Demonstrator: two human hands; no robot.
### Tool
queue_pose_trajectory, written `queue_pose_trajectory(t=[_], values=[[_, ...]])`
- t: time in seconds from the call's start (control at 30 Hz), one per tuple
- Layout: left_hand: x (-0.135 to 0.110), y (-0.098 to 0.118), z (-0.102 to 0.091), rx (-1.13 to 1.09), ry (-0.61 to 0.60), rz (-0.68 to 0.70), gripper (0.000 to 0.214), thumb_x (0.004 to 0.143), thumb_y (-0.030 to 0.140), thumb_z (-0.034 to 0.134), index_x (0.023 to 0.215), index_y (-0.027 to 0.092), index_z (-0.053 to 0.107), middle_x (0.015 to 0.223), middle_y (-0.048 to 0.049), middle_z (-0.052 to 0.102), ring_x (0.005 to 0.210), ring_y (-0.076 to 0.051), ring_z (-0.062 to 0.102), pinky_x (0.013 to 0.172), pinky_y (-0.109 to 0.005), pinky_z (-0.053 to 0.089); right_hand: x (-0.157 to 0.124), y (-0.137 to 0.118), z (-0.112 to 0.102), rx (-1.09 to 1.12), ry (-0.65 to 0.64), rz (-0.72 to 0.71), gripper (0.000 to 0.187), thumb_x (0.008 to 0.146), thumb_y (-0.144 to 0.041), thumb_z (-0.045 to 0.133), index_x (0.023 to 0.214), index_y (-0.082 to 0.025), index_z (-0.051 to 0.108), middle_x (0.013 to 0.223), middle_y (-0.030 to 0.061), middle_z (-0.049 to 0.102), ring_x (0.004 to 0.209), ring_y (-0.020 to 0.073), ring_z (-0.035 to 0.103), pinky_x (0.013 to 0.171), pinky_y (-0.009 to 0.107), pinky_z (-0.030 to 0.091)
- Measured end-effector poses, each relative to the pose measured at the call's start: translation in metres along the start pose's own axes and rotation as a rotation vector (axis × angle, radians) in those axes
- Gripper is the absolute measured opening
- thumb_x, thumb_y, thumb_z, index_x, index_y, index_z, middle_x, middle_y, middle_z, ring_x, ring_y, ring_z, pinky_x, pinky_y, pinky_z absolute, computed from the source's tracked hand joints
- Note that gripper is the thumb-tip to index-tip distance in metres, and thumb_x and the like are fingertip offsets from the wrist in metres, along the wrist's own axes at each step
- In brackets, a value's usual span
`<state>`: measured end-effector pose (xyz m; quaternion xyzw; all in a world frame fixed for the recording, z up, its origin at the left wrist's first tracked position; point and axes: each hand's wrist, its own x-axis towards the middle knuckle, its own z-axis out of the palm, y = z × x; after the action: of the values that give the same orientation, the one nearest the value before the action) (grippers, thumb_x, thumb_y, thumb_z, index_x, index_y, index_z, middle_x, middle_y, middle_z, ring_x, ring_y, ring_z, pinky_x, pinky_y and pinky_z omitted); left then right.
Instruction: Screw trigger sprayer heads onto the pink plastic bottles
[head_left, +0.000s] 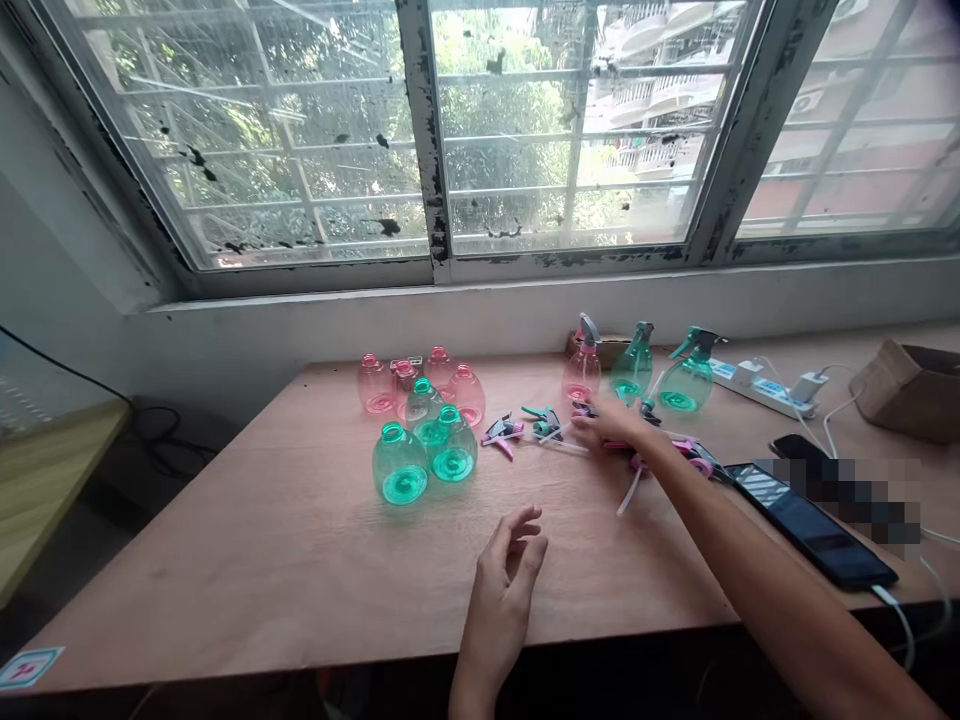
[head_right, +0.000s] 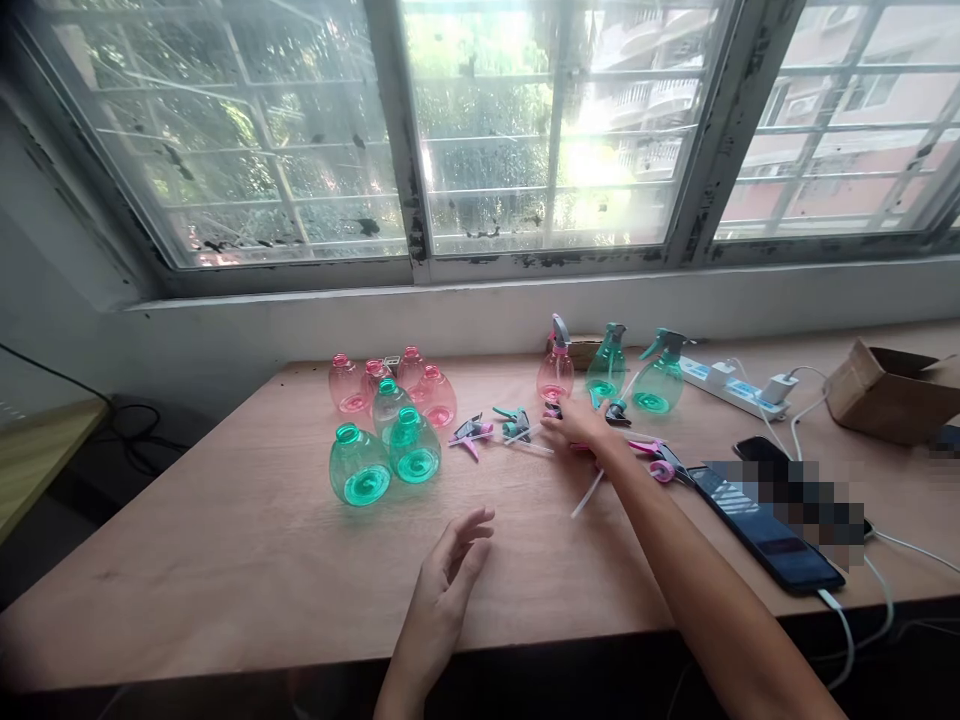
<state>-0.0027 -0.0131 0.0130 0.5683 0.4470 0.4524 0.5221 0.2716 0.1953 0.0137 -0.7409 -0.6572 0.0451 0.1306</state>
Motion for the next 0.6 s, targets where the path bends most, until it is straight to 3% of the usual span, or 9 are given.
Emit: queue_pose_trajectory(t=[0.07,0.17,0.27,0.37,0.47,0.6], values=[[0.000,0.001,0.001,0.010,0.005,-0.008,0.040,0.096,0.048,0.058,0.128,0.025,0.065,0.129,-0.0089,0.067,0.122,-0.025,0.061,0.107,-0.038,0.045,-0.007,0.002,-0.001,0.004,0.026,-0.038,0.035,0.096,-0.040,0.067,0.124,-0.018,0.064,0.128,0.0102,0.067,0.117,0.0305,0.063,0.101,0.056,0.049],[0.001,0.002,0.000,0.017,0.002,-0.026,0.040,0.096,0.047,0.059,0.128,0.024,0.065,0.128,-0.0091,0.067,0.122,-0.025,0.060,0.107,-0.039,0.044,-0.024,-0.005,-0.001,0.037,0.144,-0.093,0.040,0.095,-0.040,0.066,0.129,-0.020,0.061,0.127,0.0126,0.070,0.130,0.0375,0.054,0.114,0.070,0.023],[0.002,0.002,-0.001,-0.006,-0.017,-0.028,0.040,0.096,0.047,0.058,0.128,0.025,0.064,0.130,-0.0088,0.066,0.122,-0.025,0.060,0.108,-0.039,0.044,-0.042,-0.015,0.001,0.088,0.272,-0.159,0.037,0.101,-0.032,0.049,0.137,-0.022,0.053,0.123,0.0106,0.073,0.131,0.0330,0.053,0.120,0.065,0.007],[0.004,0.001,-0.001,-0.017,-0.027,-0.025,0.039,0.097,0.046,0.058,0.129,0.025,0.064,0.133,-0.0082,0.064,0.123,-0.024,0.060,0.109,-0.038,0.044,-0.051,-0.018,0.004,0.124,0.297,-0.231,0.041,0.100,-0.021,0.042,0.140,-0.021,0.050,0.127,0.0101,0.072,0.124,0.0297,0.059,0.121,0.057,0.015],[0.006,0.002,-0.001,-0.006,-0.042,-0.039,0.039,0.096,0.046,0.059,0.130,0.026,0.063,0.137,-0.0074,0.063,0.123,-0.024,0.060,0.110,-0.038,0.043,-0.050,-0.011,0.010,0.134,0.259,-0.272,0.047,0.094,-0.015,0.045,0.140,-0.019,0.052,0.141,0.0122,0.064,0.128,0.0316,0.056,0.118,0.054,0.024],[0.008,0.002,-0.001,0.001,-0.068,-0.067,0.040,0.096,0.047,0.059,0.130,0.027,0.062,0.139,-0.0063,0.062,0.125,-0.024,0.059,0.111,-0.038,0.042,-0.046,0.007,0.018,0.141,0.217,-0.258,0.039,0.096,-0.023,0.048,0.133,-0.017,0.059,0.137,0.0161,0.066,0.128,0.0349,0.056,0.114,0.055,0.032]])
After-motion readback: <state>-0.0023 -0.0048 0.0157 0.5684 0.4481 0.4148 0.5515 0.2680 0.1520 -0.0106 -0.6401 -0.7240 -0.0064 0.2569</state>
